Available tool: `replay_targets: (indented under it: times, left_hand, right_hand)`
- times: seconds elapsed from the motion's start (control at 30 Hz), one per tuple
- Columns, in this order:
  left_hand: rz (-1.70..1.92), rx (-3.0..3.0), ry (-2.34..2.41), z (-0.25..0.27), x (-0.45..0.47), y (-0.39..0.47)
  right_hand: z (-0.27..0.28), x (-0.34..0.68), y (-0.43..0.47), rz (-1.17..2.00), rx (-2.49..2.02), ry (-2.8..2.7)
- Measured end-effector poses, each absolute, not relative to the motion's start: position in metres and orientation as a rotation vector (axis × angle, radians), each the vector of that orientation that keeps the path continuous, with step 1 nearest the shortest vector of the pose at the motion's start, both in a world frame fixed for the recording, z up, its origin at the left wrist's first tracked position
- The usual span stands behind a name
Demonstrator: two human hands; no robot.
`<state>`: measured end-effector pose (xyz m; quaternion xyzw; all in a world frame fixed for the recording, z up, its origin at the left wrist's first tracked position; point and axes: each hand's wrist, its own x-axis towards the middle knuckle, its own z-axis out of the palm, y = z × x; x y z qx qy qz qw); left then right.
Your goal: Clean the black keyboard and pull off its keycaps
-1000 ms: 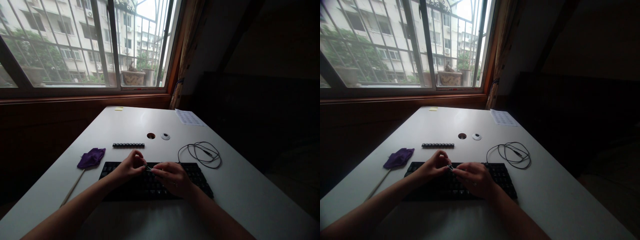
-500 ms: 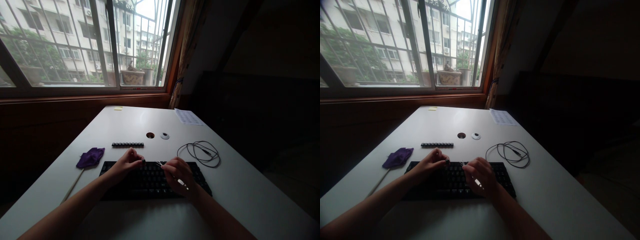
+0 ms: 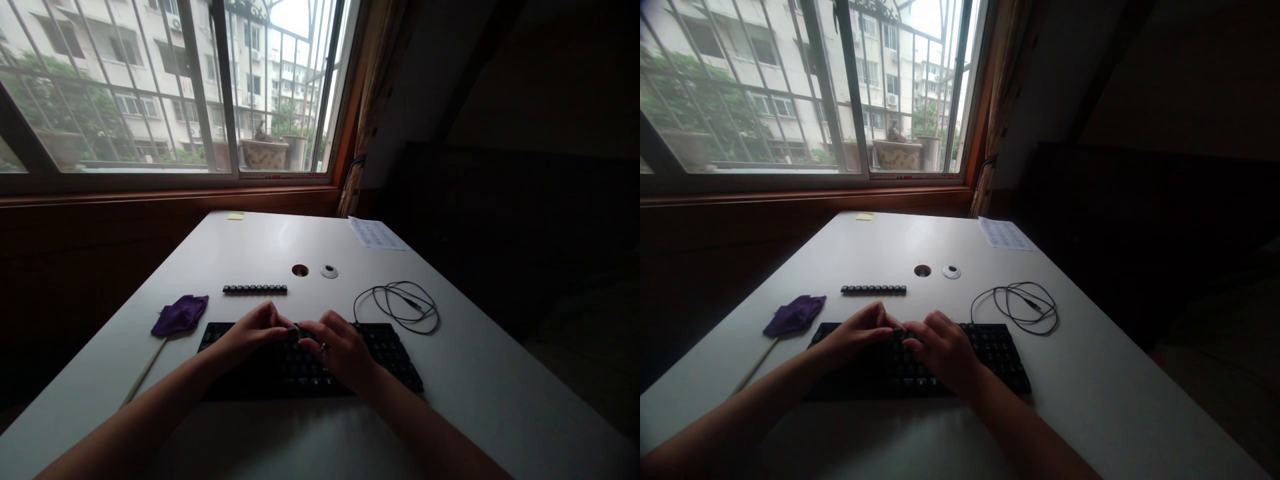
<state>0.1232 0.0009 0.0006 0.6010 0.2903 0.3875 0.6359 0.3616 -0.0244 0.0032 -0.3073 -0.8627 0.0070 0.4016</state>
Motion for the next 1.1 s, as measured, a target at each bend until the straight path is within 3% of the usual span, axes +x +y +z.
replay_targets:
  times: [0.37,0.63,1.1]
  left_hand:
    - [0.889,1.421,0.671,0.006,0.125,-0.002]
    - [0.825,1.744,0.806,0.014,0.127,-0.008]
    - [0.793,1.777,0.749,0.011,0.126,-0.008]
  right_hand:
    - [0.01,0.355,-0.013,0.172,-0.816,-2.163]
    - [0.025,0.38,0.064,0.275,-1.079,-2.181]
    - [-0.007,0.349,0.142,0.494,-1.234,-2.475]
